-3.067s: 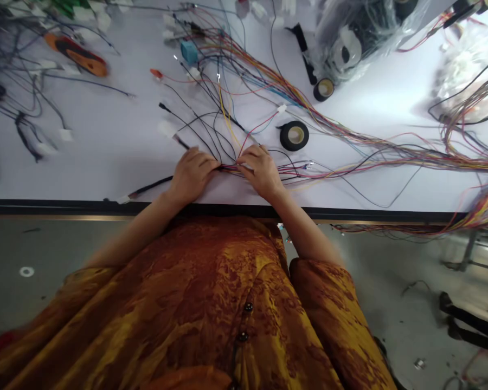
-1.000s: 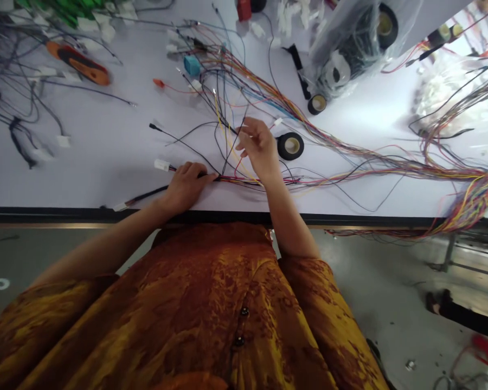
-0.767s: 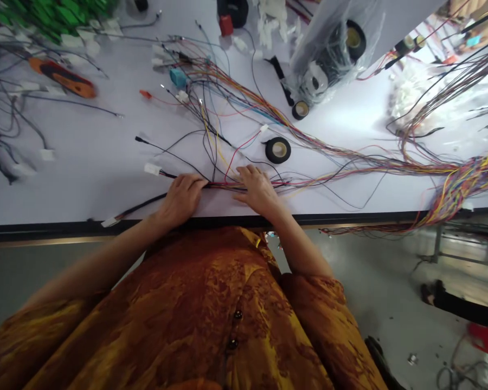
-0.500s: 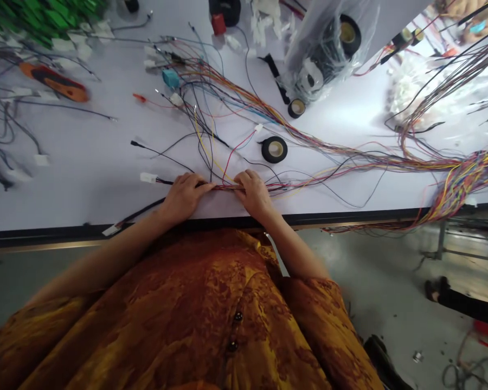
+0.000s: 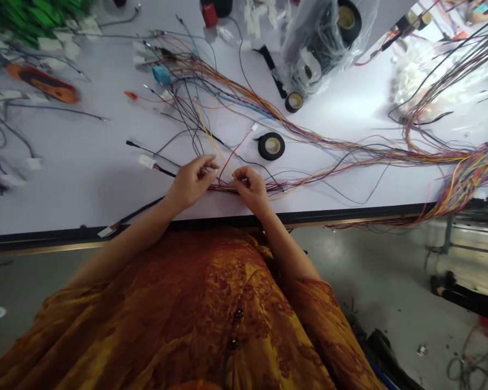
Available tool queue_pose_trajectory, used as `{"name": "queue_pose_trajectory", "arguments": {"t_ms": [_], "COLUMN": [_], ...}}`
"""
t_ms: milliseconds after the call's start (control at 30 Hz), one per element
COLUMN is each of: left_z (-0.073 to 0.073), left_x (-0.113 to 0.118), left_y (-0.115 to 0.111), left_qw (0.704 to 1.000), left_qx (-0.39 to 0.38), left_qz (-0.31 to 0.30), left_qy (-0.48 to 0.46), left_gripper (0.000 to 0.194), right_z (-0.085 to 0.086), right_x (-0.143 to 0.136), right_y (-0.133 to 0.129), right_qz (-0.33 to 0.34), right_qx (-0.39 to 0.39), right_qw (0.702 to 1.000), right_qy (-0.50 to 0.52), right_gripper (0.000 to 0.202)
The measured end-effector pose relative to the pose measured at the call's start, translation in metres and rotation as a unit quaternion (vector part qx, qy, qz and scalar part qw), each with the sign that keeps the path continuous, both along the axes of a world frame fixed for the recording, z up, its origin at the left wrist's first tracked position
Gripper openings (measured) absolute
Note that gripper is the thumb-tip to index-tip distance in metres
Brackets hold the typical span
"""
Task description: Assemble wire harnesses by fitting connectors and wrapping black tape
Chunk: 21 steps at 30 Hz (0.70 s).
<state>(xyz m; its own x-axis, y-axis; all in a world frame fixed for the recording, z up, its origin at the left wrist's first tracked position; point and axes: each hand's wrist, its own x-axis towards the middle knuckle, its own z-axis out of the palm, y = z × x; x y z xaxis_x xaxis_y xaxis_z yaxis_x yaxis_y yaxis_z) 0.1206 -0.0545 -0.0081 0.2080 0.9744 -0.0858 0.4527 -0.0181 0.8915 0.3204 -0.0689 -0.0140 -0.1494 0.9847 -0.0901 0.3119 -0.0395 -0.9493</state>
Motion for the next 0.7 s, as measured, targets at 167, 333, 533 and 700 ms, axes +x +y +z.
{"name": "queue_pose_trajectory", "arguments": {"t_ms": [167, 333, 533, 700], "left_z": [0.001, 0.005, 0.01, 0.031], "left_x": [0.01, 0.008, -0.011, -0.05], "left_y": [0.021, 0.016, 0.022, 0.025], "left_qw": [0.986, 0.974, 0.928, 0.877], "left_qx": [-0.096, -0.094, -0.142, -0.193], "left_qz": [-0.036, -0.009, 0.114, 0.089], "left_qy": [-0.129, -0.204, -0.325, -0.431], "left_gripper": [0.032, 0.011, 0.013, 0.023], "right_z": [-0.002, -0.01, -0.01, -0.004], "right_x": [0.003, 0.002, -0.001, -0.001], "right_y": [0.0, 0.002, -0.005, -0.009], "right_qz": [0.021, -0.016, 0.014, 0.063], "right_qx": [-0.01, 0.014, 0.064, 0.092], "right_qw": [0.999, 0.998, 0.998, 0.993], "right_qy": [0.027, 0.058, 0.023, -0.036], "right_gripper": [0.008, 0.008, 0.018, 0.019]}}
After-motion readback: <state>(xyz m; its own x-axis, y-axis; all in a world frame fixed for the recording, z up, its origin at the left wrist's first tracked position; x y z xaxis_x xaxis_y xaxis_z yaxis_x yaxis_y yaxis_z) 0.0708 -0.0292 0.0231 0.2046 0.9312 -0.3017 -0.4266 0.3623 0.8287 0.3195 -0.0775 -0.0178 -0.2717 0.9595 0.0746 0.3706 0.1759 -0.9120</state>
